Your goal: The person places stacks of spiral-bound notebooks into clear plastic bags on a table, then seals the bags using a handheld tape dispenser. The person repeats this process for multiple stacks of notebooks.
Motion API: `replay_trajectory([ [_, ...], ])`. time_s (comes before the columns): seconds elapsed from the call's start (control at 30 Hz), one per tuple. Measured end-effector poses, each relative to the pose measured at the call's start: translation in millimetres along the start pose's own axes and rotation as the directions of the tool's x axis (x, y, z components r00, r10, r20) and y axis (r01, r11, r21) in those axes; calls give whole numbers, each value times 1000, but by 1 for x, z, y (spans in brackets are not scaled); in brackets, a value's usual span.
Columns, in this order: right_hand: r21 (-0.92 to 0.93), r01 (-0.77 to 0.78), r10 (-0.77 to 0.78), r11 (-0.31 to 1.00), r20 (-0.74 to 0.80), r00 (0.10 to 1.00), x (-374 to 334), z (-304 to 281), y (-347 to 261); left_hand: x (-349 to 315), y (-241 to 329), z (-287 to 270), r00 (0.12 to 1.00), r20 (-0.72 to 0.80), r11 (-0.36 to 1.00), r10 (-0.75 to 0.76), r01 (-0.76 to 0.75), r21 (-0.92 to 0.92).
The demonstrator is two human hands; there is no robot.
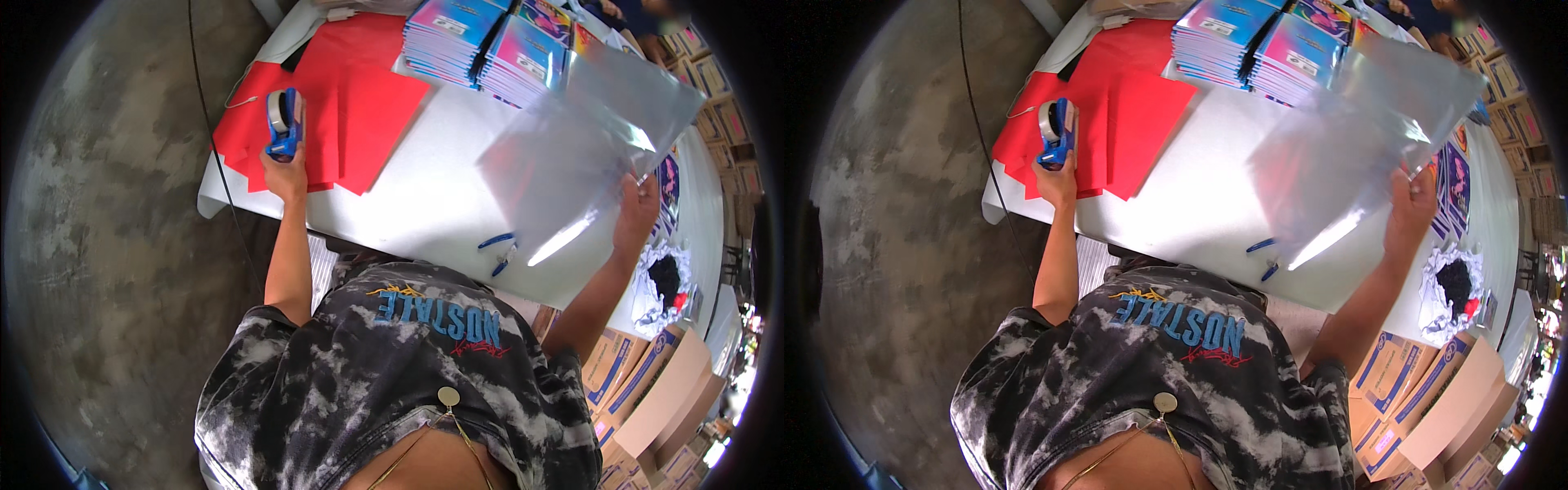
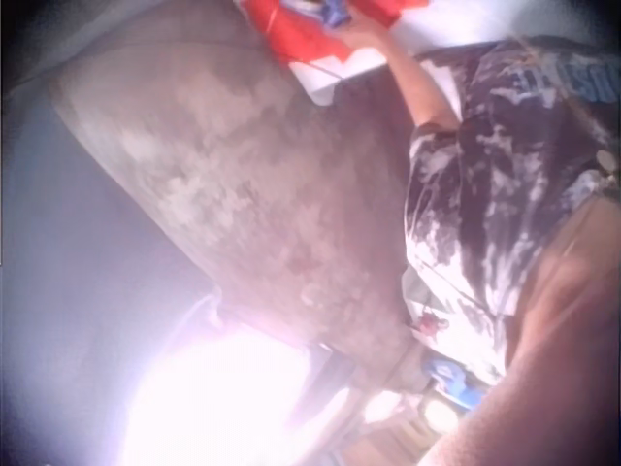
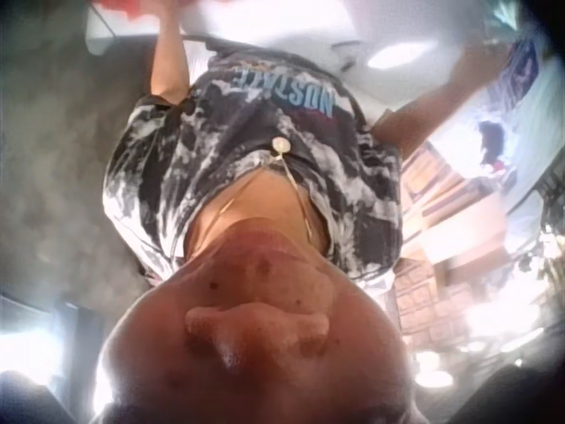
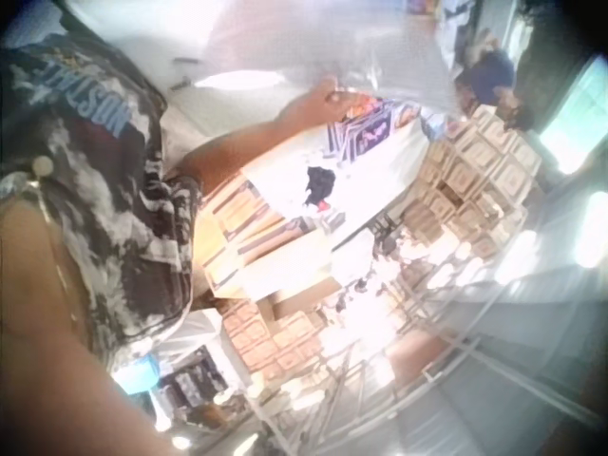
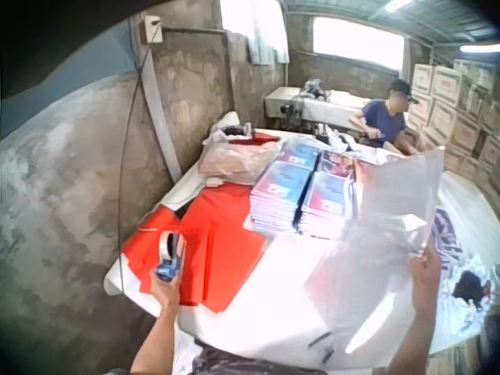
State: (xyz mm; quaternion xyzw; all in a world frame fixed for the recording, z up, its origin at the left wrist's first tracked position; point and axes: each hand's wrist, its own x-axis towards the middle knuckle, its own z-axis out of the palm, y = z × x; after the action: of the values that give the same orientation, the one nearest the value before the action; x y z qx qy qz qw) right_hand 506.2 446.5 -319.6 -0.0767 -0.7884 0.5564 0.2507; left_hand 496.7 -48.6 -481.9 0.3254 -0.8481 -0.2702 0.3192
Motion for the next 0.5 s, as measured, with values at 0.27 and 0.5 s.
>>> replay_trajectory([
  [0.27,-156,-69,21,985,-290,957,-34,-104,86,-1,-10,-9,999,-37,999,-30,29,-26],
  [0.5,-109,-694,556,712,-516,652,-120,-144,236,32,4,-9,823,-352,875,446,-318,365],
])
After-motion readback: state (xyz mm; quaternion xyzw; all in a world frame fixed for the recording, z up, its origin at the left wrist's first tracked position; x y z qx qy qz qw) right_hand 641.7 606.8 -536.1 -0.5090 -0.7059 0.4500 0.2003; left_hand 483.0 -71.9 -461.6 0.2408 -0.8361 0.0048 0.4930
